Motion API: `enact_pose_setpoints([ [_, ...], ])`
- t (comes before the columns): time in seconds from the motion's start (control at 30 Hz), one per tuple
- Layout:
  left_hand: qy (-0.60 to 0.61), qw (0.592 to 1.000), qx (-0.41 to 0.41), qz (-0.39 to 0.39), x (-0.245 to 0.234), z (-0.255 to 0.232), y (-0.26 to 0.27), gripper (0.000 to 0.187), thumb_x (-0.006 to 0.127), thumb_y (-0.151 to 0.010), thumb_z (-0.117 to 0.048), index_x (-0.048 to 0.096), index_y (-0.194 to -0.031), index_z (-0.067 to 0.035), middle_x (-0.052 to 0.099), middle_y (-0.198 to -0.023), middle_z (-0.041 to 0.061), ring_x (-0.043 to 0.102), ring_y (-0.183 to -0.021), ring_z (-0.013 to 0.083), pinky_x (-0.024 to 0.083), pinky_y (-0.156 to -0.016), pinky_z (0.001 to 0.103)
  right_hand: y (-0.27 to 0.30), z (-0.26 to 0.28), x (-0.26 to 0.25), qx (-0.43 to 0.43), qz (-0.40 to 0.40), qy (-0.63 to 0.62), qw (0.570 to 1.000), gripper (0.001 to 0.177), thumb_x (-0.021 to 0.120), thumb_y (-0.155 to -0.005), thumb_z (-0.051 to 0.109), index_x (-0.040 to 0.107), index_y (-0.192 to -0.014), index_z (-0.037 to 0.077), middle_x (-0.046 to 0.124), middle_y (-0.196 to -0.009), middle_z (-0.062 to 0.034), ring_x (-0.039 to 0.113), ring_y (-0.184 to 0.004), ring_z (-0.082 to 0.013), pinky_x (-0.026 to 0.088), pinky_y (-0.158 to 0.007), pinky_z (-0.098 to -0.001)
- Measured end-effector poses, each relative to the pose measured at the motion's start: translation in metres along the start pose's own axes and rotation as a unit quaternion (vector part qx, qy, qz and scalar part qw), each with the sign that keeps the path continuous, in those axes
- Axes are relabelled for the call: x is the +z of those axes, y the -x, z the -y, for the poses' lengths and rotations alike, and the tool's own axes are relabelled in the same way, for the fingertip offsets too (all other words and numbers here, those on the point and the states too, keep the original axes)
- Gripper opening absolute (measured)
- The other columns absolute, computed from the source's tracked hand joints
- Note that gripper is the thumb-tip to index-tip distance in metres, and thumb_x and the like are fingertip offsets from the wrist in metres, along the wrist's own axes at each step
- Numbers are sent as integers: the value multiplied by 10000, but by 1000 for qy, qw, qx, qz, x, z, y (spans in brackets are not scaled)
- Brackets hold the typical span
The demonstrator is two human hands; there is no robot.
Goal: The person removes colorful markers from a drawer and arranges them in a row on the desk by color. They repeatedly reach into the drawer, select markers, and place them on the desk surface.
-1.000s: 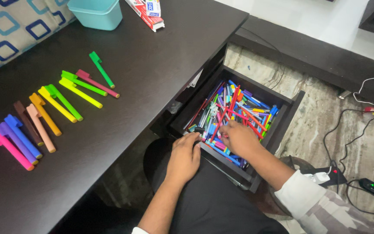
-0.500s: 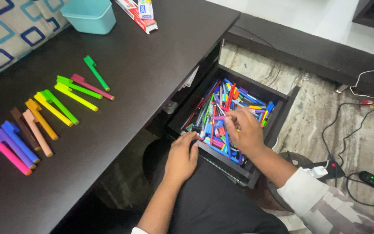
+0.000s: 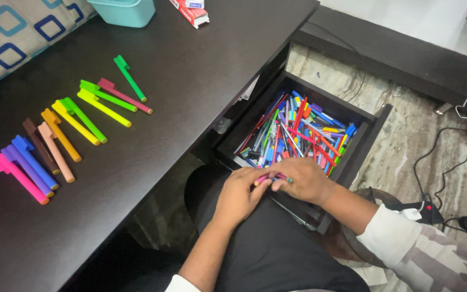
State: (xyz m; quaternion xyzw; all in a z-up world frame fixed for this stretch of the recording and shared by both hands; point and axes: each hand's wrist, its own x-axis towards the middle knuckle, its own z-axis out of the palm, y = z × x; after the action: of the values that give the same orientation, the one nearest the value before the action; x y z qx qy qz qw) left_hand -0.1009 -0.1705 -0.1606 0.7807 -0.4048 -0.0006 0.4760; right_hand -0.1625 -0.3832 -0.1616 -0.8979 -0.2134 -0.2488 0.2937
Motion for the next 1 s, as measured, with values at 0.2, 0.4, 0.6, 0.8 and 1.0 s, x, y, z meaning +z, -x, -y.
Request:
enact_pose_setpoints([
  [0.2, 113, 986, -108, -53, 1, 7, 0, 216, 748, -886, -139, 767, -1080, -46, 780, -1003, 125, 753, -921, 240, 565, -832, 326, -9, -13, 12, 299, 10, 73, 951, 146, 714, -882, 202, 701, -994, 109, 748, -856, -88, 734, -820, -284, 569, -710, -420],
  [0.4, 162, 976, -130, -71, 2, 19, 1, 209, 707, -902, -79, 745, -1098, -16, 785, -1020, 110, 750, -943, 186, 561, -867, 293, 5, -32, 23, 290, 167, 157, 929, 140, 761, -766, 233, 744, -840, 115, 693, -911, -122, 684, -927, -326, 551, -828, -460],
  [0.6, 193, 971, -132, -51, 3, 25, 2, 243, 621, -928, -18, 703, -1157, -8, 732, -1042, 106, 741, -912, 170, 561, -862, 289, 4, -29, 20, 263, 192, 159, 932, 201, 801, -722, 245, 776, -879, 121, 688, -934, -113, 648, -1016, -328, 529, -881, -458],
  [0.8, 200, 967, -152, -36, 2, 23, 2, 269, 590, -938, 2, 687, -1189, -10, 694, -1089, 106, 734, -917, 157, 562, -856, 283, 5, -32, 21, 263, 200, 142, 933, 174, 798, -719, 212, 785, -868, 122, 700, -936, -87, 648, -1046, -309, 534, -912, -427],
  [1.0, 211, 967, -137, -43, 2, 24, 1, 264, 596, -940, 12, 683, -1189, -5, 696, -1104, 117, 732, -918, 170, 564, -856, 286, 4, -33, 21, 256, 209, 130, 935, 250, 803, -696, 171, 780, -940, 119, 681, -988, -104, 621, -1074, -323, 507, -955, -434],
])
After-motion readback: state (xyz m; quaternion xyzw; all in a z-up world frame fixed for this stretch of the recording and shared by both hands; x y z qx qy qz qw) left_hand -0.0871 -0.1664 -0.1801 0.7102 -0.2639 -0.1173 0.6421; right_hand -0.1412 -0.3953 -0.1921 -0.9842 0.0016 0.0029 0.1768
